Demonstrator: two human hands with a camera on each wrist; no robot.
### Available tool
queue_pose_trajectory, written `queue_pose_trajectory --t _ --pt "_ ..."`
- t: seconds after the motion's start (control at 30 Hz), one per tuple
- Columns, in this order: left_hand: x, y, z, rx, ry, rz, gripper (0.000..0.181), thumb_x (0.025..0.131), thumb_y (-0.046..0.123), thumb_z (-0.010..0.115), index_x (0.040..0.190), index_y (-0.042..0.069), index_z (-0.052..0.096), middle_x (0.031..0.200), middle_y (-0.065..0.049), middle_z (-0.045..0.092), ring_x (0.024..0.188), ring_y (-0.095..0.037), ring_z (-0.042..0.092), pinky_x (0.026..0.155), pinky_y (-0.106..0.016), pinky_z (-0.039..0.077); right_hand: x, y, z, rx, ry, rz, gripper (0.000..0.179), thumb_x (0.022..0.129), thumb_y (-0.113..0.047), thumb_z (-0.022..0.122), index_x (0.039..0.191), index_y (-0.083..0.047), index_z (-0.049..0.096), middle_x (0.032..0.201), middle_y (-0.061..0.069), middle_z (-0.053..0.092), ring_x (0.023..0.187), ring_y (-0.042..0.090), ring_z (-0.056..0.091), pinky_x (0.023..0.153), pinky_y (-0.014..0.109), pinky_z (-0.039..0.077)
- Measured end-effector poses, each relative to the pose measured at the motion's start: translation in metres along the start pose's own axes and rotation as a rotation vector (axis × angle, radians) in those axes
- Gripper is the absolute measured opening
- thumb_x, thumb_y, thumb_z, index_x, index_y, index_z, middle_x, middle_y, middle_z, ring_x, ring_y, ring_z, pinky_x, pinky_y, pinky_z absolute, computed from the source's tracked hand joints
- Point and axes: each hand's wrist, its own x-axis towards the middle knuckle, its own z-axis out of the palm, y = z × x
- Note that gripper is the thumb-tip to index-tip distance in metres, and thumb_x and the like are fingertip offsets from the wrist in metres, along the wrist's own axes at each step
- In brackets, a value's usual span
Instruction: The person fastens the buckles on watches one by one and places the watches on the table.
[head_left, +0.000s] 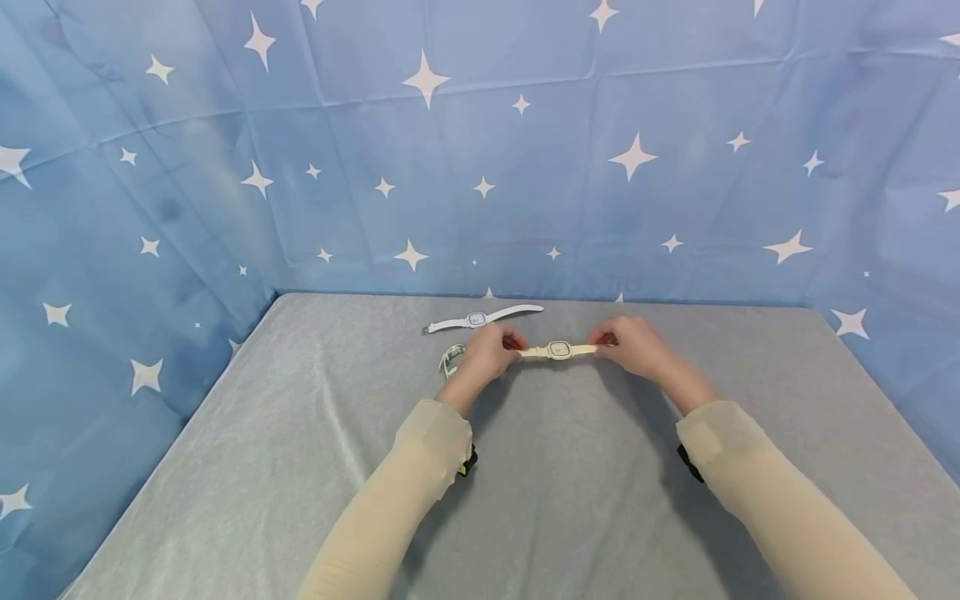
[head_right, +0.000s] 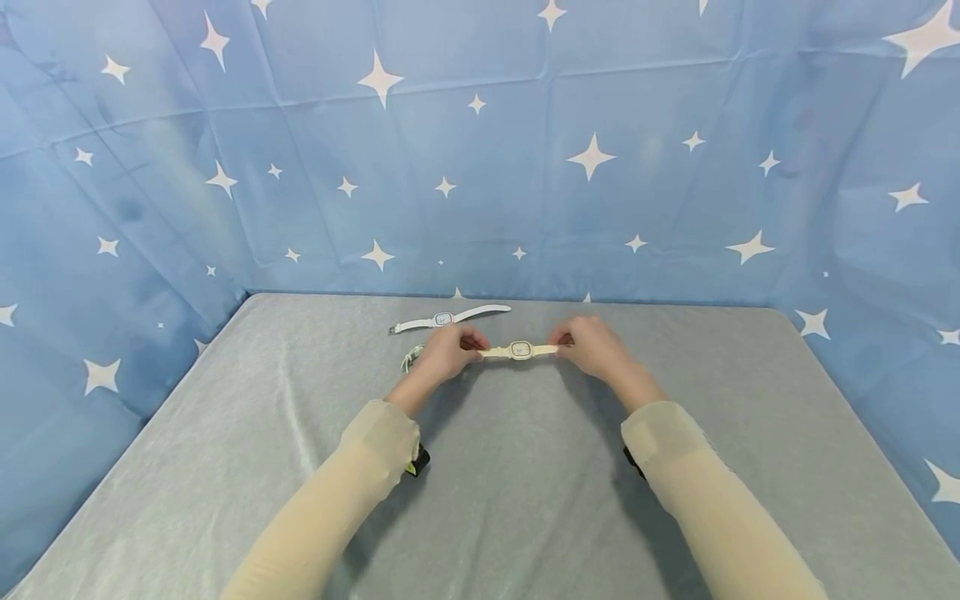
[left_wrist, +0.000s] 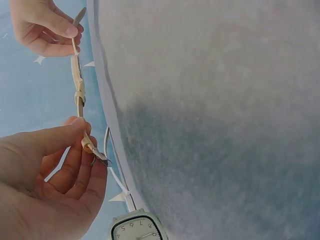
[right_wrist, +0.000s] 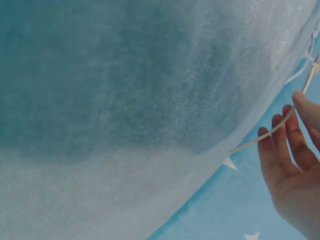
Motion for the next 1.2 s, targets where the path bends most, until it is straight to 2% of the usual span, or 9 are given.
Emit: queue_pose_trajectory --t 0.9,1.2 --pt "-0.013 0.01 -0.011 -0.005 -0.01 0.056 0.011 0.094 0.007 0.068 0.101 0.01 0.075 0.102 -0.006 0.075 0.097 -0.02 0.068 0.087 -0.033 0.054 -0.02 -0.008 -0.011 0.017 0.026 -0.037 0.014 0.09 -0.003 0.07 0.104 -0.003 0.074 0.096 0.013 0.072 0.087 0.025 0.067 0.076 0.042 0.056" --pt "-0.016 0.01 -0.013 -0.01 -0.008 0.095 0.01 0.093 0.006 0.069 0.1 0.01 0.076 0.101 -0.006 0.076 0.097 -0.02 0.069 0.088 -0.032 0.054 -0.026 -0.012 -0.015 0.021 0.022 -0.041 0.015 0.09 -0.002 0.07 0.105 -0.002 0.074 0.095 0.012 0.072 0.087 0.025 0.067 0.078 0.044 0.057"
